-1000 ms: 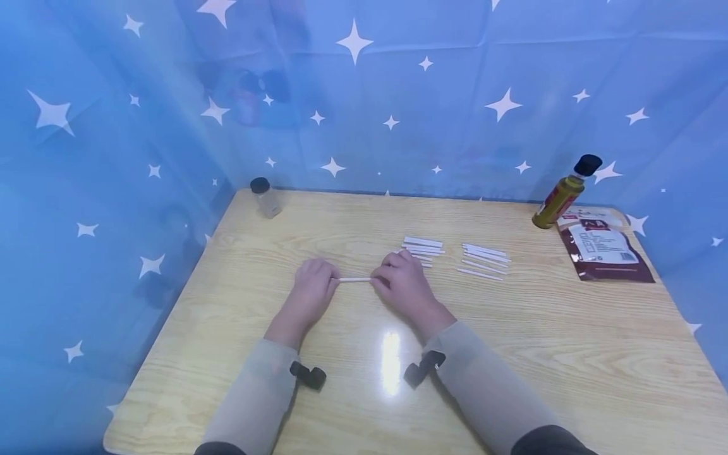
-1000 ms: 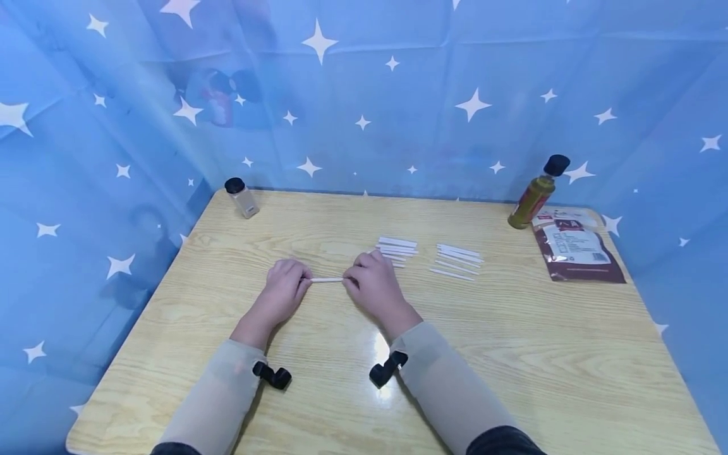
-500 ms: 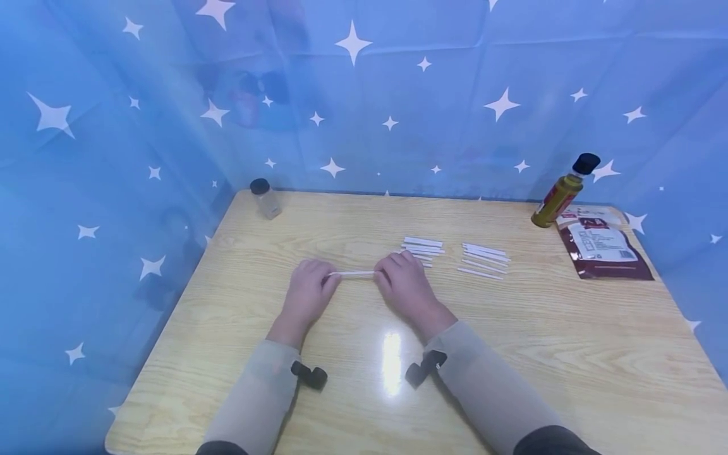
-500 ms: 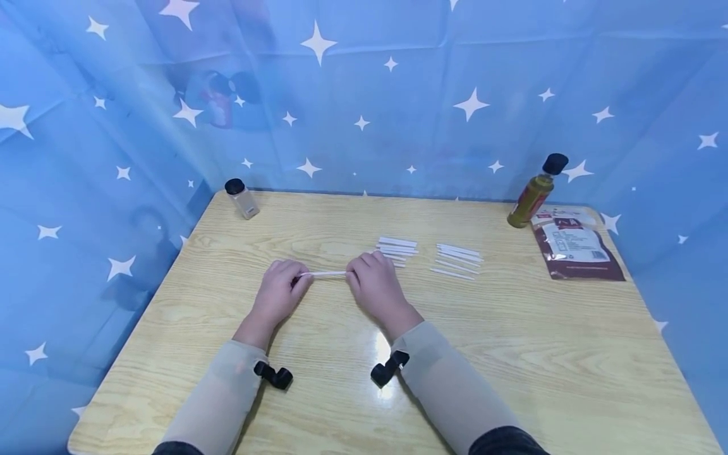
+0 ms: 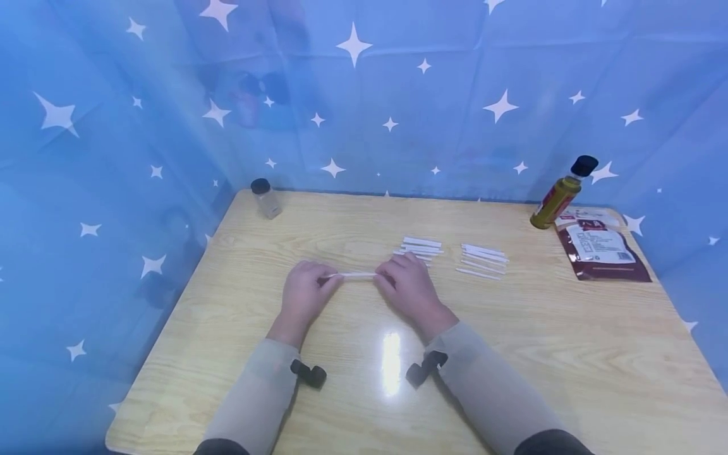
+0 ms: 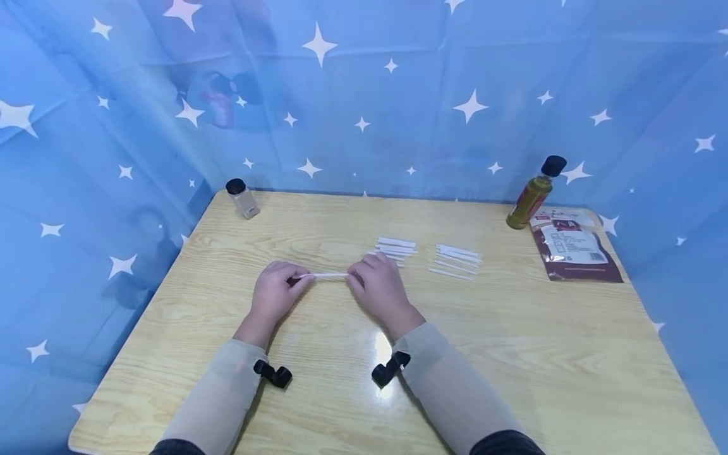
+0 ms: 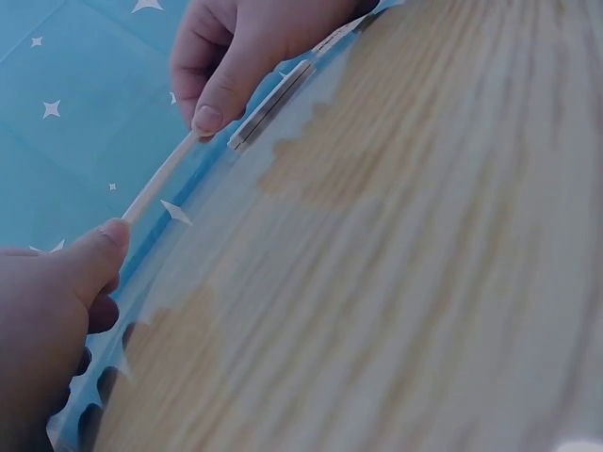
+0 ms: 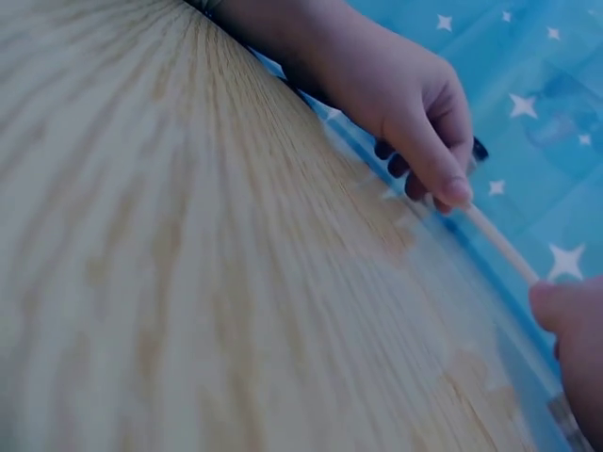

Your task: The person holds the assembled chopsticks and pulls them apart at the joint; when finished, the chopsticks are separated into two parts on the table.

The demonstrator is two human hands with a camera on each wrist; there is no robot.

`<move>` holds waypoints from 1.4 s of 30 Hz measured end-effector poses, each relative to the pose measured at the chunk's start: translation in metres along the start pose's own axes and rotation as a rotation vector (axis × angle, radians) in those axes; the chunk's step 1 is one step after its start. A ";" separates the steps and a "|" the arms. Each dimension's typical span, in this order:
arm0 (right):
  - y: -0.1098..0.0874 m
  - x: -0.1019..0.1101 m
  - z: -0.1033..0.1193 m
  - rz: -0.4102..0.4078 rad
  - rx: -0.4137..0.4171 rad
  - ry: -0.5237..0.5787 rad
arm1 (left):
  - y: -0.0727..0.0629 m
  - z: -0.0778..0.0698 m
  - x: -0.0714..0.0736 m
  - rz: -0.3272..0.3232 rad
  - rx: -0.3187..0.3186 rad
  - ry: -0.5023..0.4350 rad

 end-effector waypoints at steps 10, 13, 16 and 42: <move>-0.007 0.009 -0.010 -0.016 -0.037 -0.016 | -0.002 -0.011 -0.011 -0.037 -0.011 0.014; -0.010 0.010 -0.013 -0.022 -0.043 -0.023 | -0.003 -0.014 -0.015 -0.040 -0.019 0.024; -0.013 0.012 -0.015 -0.019 -0.053 -0.021 | -0.003 -0.017 -0.019 -0.046 -0.024 0.032; -0.044 0.044 -0.045 -0.057 -0.128 0.003 | 0.020 -0.053 -0.049 0.036 -0.124 0.032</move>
Point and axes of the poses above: each hand's wrist, its own y-axis towards the middle knuckle, its own x-axis out of the back of the hand, z = x × y, the point moved 1 cm from there along y, towards the middle knuckle, and after that the axes turned 3 degrees about z, right-handed, at the moved point
